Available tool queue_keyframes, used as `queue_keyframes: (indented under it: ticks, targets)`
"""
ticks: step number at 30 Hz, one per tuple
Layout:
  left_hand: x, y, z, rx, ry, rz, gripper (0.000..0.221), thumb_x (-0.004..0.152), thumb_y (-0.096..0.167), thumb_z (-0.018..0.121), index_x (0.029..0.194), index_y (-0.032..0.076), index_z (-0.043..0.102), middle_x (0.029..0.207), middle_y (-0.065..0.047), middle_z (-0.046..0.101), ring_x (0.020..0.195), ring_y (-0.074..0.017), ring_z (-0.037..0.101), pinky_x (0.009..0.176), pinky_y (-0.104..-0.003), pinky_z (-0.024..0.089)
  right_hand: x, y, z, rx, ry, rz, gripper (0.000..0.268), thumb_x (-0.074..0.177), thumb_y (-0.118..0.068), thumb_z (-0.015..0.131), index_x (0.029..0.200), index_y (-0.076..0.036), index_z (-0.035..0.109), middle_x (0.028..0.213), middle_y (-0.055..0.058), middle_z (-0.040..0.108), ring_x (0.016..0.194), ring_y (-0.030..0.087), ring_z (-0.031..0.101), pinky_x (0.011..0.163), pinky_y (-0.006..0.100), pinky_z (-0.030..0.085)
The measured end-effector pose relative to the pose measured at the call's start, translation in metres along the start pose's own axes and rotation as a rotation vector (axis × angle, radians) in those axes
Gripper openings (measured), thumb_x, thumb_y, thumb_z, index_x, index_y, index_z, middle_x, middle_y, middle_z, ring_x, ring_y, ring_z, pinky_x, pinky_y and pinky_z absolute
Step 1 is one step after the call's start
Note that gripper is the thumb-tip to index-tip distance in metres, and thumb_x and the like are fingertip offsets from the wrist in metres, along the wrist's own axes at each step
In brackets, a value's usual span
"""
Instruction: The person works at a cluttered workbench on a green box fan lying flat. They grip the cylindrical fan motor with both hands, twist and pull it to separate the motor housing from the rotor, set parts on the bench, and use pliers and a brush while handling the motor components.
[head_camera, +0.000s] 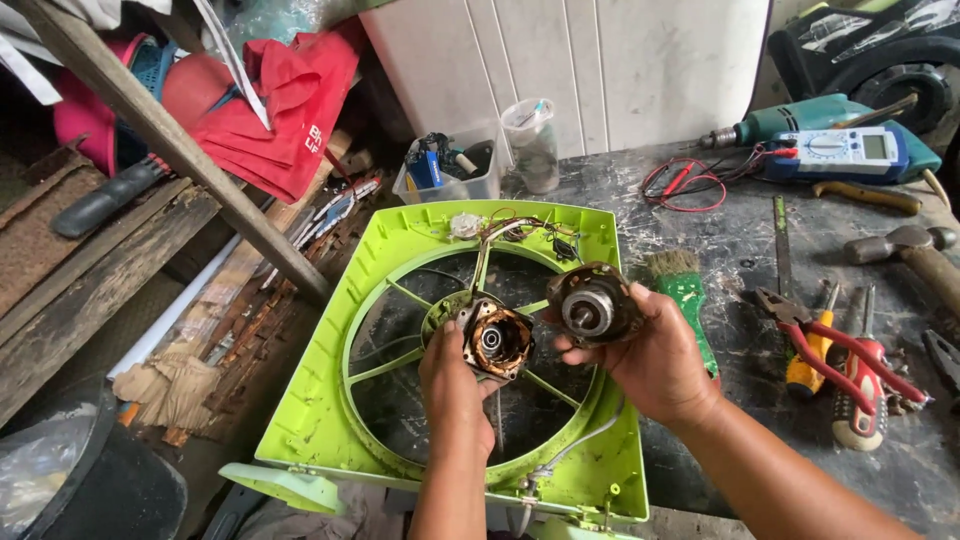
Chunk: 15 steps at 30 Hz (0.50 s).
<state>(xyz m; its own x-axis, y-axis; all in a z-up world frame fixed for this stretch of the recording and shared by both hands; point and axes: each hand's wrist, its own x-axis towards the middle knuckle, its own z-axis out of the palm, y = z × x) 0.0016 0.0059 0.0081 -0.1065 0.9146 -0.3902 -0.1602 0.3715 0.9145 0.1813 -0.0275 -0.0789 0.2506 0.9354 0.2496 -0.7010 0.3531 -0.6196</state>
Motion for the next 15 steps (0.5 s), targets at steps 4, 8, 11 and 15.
queue_keyframes:
  ticks: [4,8,11,15]
  targets:
    - [0.010,-0.005,-0.003,0.104,-0.015,0.077,0.052,0.100,0.039,0.045,0.147,0.019,0.054,0.148,-0.012,0.061,0.132,-0.0327,0.062,0.094,-0.052,0.059,-0.011,-0.010,-0.002,-0.021,0.029,-0.046,0.057,0.096,-0.037,0.052,0.123,0.012,0.060,0.108,0.037,0.070,0.080,0.050,0.073,0.062,0.047,0.064]
    - [0.018,-0.005,-0.008,0.157,-0.015,0.106,0.046,0.104,0.039,0.042,0.139,0.014,0.059,0.137,-0.018,0.065,0.124,-0.0394,0.065,0.092,-0.054,0.063,-0.026,-0.023,-0.005,-0.088,0.049,-0.078,0.056,0.097,-0.037,0.051,0.130,0.008,0.058,0.116,0.033,0.070,0.088,0.048,0.073,0.064,0.047,0.065]
    - [0.016,-0.002,-0.010,0.198,0.014,0.117,0.048,0.103,0.038,0.042,0.142,0.016,0.058,0.139,-0.017,0.065,0.125,-0.0388,0.065,0.091,-0.053,0.062,-0.037,-0.028,-0.011,-0.120,0.069,-0.083,0.057,0.096,-0.038,0.052,0.133,0.005,0.057,0.116,0.029,0.070,0.091,0.048,0.073,0.066,0.046,0.063]
    - [0.018,-0.004,-0.009,0.266,0.052,0.170,0.048,0.104,0.037,0.040,0.143,0.016,0.058,0.139,-0.017,0.065,0.123,-0.0391,0.066,0.088,-0.054,0.063,-0.054,-0.031,-0.012,-0.144,0.138,-0.118,0.050,0.096,-0.032,0.055,0.128,0.006,0.060,0.106,0.023,0.071,0.088,0.045,0.074,0.065,0.048,0.065]
